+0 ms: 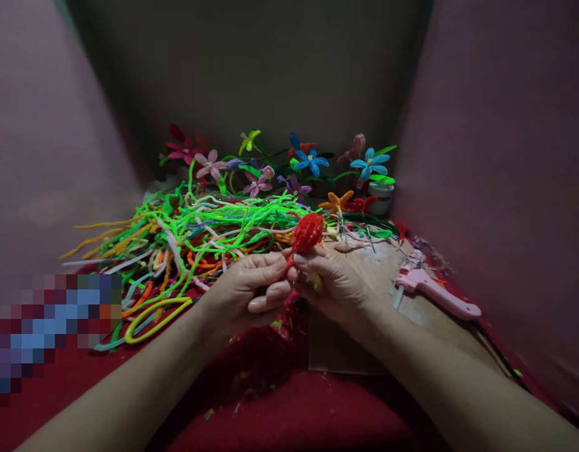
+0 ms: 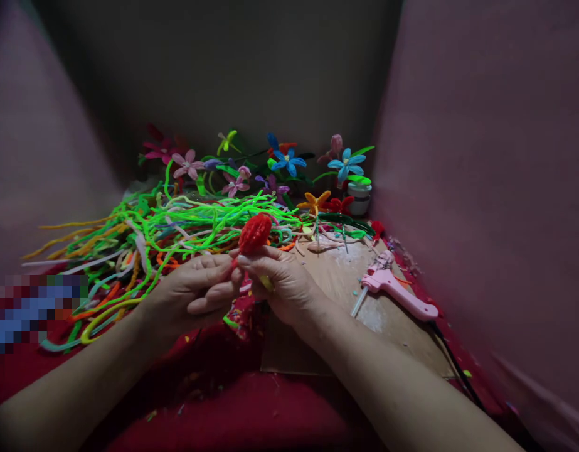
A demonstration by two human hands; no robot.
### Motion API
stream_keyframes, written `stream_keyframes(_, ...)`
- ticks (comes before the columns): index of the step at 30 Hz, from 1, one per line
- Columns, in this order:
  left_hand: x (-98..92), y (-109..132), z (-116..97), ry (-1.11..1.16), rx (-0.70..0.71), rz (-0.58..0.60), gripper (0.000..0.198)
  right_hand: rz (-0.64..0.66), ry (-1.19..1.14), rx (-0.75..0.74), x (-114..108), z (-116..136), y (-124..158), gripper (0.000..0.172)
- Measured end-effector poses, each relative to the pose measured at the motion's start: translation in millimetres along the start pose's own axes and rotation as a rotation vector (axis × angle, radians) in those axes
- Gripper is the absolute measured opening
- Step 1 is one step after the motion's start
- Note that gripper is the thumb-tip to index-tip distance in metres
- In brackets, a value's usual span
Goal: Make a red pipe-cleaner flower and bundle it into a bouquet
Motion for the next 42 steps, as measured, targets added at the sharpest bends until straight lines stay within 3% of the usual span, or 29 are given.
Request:
stream_keyframes(2, 3.4, 2.0, -2.9, -0.275, 0.103, -0.156, 0.022, -0.035, 0.005, -0.078, -0.5, -1.3, -0.5, 0.017)
stream_keyframes(6, 7.7, 6.4, -3.6, -0.971, 0.463, -0.481, 0.011, -0.044, 0.053, -0.179, -1.2, -5.3, -1.2, 0.011)
stream_keyframes(8, 6.7, 7.2, -1.2, -1.21, 0.63, -0.508, 0.01, -0.043, 0.086, -0.192, -0.2, -6.2, -0.9, 0.011)
stream_keyframes(11, 3.3, 7.4, 1.0, -1.318, 0.735, -0.472, 0.012, -0.054, 0.117, -0.198, 3.9, -4.1, 1.1, 0.012)
stream_keyframes(19, 9.0, 11.4, -3.0, -1.19, 0.671, -0.514, 0.013, 0.012, 0.167, -0.229, 9.6, 3.4, 6.1, 0.015)
stream_keyframes(23, 11.6, 10.7, -6.1, -0.885, 0.45, -0.48, 0.02, 0.035, 0.171, -0.244, 3.9, 0.7, 2.1, 0.009)
stream_keyframes(30, 8.5, 5.5, -6.1, -0.097, 0.073, -0.234, 0.02, 0.064, 0.213, -0.196, -2.2, 1.1, -2.2, 0.015)
stream_keyframes(33, 7.6, 2.0, -2.1, 0.156, -0.015, -0.079, 0.019, 0.09, 0.2, -0.17, -4.1, -0.2, -2.6, 0.017)
stream_keyframes(35, 7.6, 0.3, -0.5, 0.252, -0.043, -0.039, 0.02, 0.095, 0.166, -0.145, -5.4, -3.0, -3.1, 0.017)
stream_keyframes(39, 7.8, -0.5, -0.6, 0.177, -0.057, -0.044, 0.02, 0.038, 0.101, -0.134, -5.4, -9.4, -3.6, 0.014)
stream_keyframes(42, 5.8, 0.3, 0.1, -0.215, 0.025, -0.169, 0.026, -0.04, 0.091, -0.177, -1.8, -11.0, -2.7, 0.01)
Point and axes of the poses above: each hand's wrist, its own y-axis away from the middle knuckle, its own x-axis out of the palm, z = x × y, the point moved 1 cm from there along -y, towards the middle knuckle, and after that the axes turned 1 degree about x, right-handed, at the moved point
